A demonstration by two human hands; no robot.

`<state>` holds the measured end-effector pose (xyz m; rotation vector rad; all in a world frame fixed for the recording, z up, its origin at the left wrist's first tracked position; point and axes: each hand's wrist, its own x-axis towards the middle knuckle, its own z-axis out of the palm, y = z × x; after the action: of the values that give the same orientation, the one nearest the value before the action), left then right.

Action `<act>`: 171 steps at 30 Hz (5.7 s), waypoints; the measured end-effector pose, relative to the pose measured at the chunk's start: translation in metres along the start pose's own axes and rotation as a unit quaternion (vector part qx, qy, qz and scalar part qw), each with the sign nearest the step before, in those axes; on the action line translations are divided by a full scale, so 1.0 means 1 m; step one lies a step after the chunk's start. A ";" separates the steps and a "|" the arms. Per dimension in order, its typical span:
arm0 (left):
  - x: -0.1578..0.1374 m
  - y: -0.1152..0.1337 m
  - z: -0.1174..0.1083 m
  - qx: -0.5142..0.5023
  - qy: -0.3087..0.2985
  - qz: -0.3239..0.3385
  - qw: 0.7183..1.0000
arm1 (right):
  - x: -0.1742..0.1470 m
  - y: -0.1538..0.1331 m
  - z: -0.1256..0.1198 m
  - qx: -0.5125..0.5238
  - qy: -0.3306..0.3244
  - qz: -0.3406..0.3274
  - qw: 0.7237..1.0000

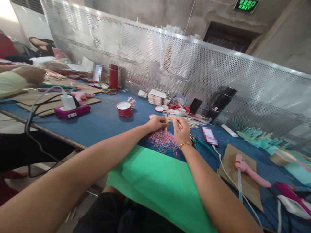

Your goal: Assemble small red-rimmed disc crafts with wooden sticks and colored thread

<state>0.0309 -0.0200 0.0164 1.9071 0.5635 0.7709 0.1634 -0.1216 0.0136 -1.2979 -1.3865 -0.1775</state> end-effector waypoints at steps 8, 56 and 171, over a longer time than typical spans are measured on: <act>-0.001 0.002 -0.001 0.004 -0.005 0.000 1.000 | 0.000 0.001 0.000 -0.004 0.010 0.007 1.000; 0.002 -0.005 -0.001 0.011 -0.014 0.016 1.000 | 0.002 -0.001 0.002 -0.012 0.013 -0.003 1.000; 0.001 -0.003 -0.002 0.015 -0.003 0.004 1.000 | -0.001 -0.001 0.003 -0.004 0.012 0.015 1.000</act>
<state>0.0299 -0.0165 0.0149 1.9401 0.5671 0.7668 0.1611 -0.1205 0.0123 -1.3188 -1.3471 -0.1771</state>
